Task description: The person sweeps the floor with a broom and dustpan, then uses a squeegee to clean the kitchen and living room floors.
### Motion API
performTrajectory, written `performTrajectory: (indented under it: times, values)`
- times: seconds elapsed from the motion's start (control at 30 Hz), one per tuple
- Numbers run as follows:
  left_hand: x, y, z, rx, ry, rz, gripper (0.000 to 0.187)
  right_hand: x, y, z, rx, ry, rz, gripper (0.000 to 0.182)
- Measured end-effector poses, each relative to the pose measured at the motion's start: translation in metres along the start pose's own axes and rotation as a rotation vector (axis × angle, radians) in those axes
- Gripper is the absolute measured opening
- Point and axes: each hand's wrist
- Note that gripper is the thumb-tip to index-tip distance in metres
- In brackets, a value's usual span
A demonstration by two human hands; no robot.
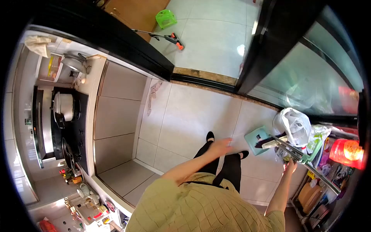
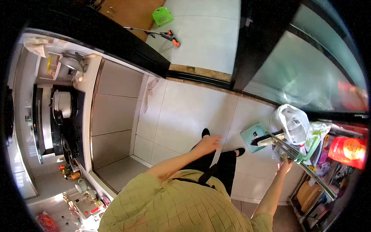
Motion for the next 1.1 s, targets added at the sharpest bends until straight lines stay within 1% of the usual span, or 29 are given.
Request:
performTrajectory:
  times: [0.03, 0.07, 0.1, 0.17, 0.2, 0.27, 0.3, 0.37, 0.43, 0.47, 0.57, 0.63, 0.67, 0.77, 0.83, 0.87, 0.97, 1.07, 1.1]
  values:
    - [-0.012, 0.037, -0.033, 0.138, -0.001, 0.034, 0.038, -0.004, -0.006, 0.010, 0.012, -0.092, -0.011, 0.044]
    - [-0.036, 0.081, -0.008, 0.090, 0.259, 0.081, 0.038, -0.010, -0.015, 0.023, 0.041, -0.123, -0.095, 0.039]
    - [-0.062, 0.107, -0.037, 0.068, 0.304, 0.273, 0.037, -0.017, -0.024, 0.036, 0.069, -0.153, -0.179, 0.035]
    - [-0.104, 0.161, -0.079, 0.000, 0.439, 0.416, 0.039, -0.033, -0.044, 0.063, -0.126, -0.158, -0.381, 0.027]
    - [-0.121, 0.185, -0.093, -0.048, 0.512, 0.484, 0.039, -0.050, -0.063, 0.066, -0.256, -0.148, -0.462, 0.028]
    - [-0.147, 0.225, -0.080, -0.119, 0.631, 0.601, 0.041, -0.088, -0.101, 0.074, -0.502, -0.093, -0.579, 0.031]
    - [-0.156, 0.238, -0.097, -0.116, 0.629, 0.642, 0.041, -0.109, -0.124, 0.073, -0.613, -0.048, -0.617, 0.034]
    - [-0.167, 0.258, -0.135, -0.104, 0.622, 0.729, 0.040, -0.151, -0.172, 0.060, -0.852, 0.107, -0.715, 0.041]
    - [-0.162, 0.279, -0.122, -0.331, 0.606, 0.771, 0.040, -0.171, -0.216, 0.053, -0.974, 0.422, -0.846, 0.044]
    - [-0.157, 0.290, -0.117, -0.439, 0.598, 0.785, 0.040, -0.178, -0.239, 0.049, -0.981, 0.479, -0.850, 0.043]
    - [-0.134, 0.325, -0.120, -0.515, 0.546, 0.762, 0.040, -0.196, -0.301, 0.027, -0.983, 0.660, -0.911, 0.043]
    - [-0.117, 0.354, -0.119, -0.551, 0.529, 0.714, 0.040, -0.201, -0.344, 0.011, -1.021, 0.615, -0.942, 0.039]
    - [-0.111, 0.370, -0.120, -0.566, 0.518, 0.695, 0.040, -0.209, -0.364, 0.001, -0.940, 0.618, -0.950, 0.038]
    - [-0.099, 0.416, -0.124, -0.539, 0.528, 0.709, 0.040, -0.202, -0.424, -0.019, -1.004, 0.540, -0.926, 0.037]
    - [-0.102, 0.445, -0.127, -0.544, 0.590, 0.699, 0.041, -0.234, -0.448, -0.053, -0.986, 0.459, -0.819, 0.037]
    - [-0.098, 0.463, -0.130, -0.550, 0.608, 0.696, 0.041, -0.247, -0.463, -0.064, -0.918, 0.467, -0.766, 0.039]
    - [-0.107, 0.509, -0.152, -0.535, 0.520, 0.839, 0.040, -0.281, -0.495, -0.096, -0.826, 0.506, -0.806, 0.040]
    - [-0.104, 0.548, -0.153, -0.542, 0.551, 0.942, 0.037, -0.306, -0.528, -0.117, -0.854, 0.455, -0.884, 0.039]
    - [-0.099, 0.559, -0.154, -0.559, 0.549, 0.929, 0.037, -0.313, -0.537, -0.123, -0.837, 0.473, -0.893, 0.039]
Point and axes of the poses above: each hand's wrist, its own x-axis towards the middle knuckle, its own y-axis out of the back of the hand, z = x × y, and after that the axes turned 9 degrees about -x, right-handed
